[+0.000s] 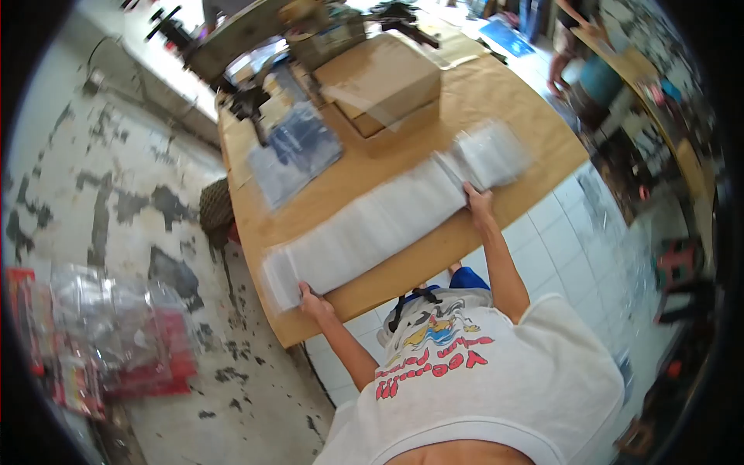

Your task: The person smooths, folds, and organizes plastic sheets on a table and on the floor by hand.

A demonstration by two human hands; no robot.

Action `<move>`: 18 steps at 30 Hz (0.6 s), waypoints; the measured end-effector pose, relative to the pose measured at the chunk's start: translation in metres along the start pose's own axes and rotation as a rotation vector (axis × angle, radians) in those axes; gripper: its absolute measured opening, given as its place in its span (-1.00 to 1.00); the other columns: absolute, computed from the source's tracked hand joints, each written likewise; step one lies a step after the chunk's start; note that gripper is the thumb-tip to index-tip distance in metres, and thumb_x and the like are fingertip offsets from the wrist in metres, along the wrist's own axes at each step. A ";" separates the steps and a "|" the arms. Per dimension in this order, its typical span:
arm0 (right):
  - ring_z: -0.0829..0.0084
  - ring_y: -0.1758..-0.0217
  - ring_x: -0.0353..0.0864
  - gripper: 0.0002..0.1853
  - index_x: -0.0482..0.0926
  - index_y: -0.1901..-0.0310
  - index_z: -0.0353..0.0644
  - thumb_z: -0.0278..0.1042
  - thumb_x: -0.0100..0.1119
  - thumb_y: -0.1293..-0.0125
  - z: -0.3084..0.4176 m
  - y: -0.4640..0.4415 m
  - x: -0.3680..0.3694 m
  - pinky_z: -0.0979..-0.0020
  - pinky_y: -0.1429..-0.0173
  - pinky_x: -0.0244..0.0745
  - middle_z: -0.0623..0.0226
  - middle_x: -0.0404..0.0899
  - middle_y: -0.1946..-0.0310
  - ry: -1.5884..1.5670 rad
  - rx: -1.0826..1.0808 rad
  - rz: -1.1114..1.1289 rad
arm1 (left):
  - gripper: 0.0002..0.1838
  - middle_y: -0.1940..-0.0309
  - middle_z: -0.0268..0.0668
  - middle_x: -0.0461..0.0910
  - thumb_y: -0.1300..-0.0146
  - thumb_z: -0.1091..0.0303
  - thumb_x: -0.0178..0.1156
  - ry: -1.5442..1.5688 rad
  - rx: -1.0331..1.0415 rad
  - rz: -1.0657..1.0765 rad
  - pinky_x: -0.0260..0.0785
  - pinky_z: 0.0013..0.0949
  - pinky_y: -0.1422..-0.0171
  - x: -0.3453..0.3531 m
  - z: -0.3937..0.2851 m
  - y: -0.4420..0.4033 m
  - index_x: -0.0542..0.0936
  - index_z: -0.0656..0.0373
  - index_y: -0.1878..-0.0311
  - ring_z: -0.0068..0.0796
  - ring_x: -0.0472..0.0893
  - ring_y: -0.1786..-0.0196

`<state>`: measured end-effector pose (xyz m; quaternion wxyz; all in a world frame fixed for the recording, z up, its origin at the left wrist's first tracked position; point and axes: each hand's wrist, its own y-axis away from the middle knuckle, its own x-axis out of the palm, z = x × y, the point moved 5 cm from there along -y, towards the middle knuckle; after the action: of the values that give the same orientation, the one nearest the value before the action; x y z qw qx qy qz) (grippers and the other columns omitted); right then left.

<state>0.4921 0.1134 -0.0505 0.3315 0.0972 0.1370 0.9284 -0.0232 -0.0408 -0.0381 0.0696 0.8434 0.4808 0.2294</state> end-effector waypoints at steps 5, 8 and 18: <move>0.31 0.17 0.64 -0.44 0.56 0.12 -0.49 -0.06 0.42 -0.10 -0.014 0.029 -0.065 0.32 0.22 0.55 0.05 0.65 0.20 0.128 -0.172 -0.128 | -0.47 -0.22 -0.09 0.46 -0.36 0.23 0.21 -0.086 0.084 0.209 0.30 -0.27 -0.30 0.059 -0.049 0.050 0.44 0.53 -0.19 -0.29 0.46 -0.15; 0.47 0.42 0.59 -0.64 0.65 0.29 -0.34 -0.13 0.36 -0.16 0.000 0.070 -0.122 0.38 0.37 0.47 0.28 0.65 0.43 0.095 -0.071 -0.175 | -0.43 -0.26 -0.07 0.42 -0.36 0.24 0.22 -0.132 0.150 0.428 0.20 -0.23 -0.41 0.090 -0.045 0.075 0.37 0.48 -0.27 -0.24 0.42 -0.25; 0.58 0.56 0.45 -0.78 0.57 0.45 -0.21 -0.25 0.29 -0.22 -0.019 0.245 -0.383 0.43 0.46 0.36 0.40 0.55 0.55 -0.287 -0.049 -0.774 | -0.38 -0.34 -0.06 0.31 -0.36 0.23 0.21 -0.448 -0.119 1.210 0.11 -0.11 -0.47 0.144 0.039 0.244 0.29 0.40 -0.34 -0.14 0.31 -0.34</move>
<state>0.6341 -0.3182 -0.0247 0.6741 0.1589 0.0938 0.7152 0.2464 -0.0443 0.0558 0.0733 0.9875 -0.1193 0.0728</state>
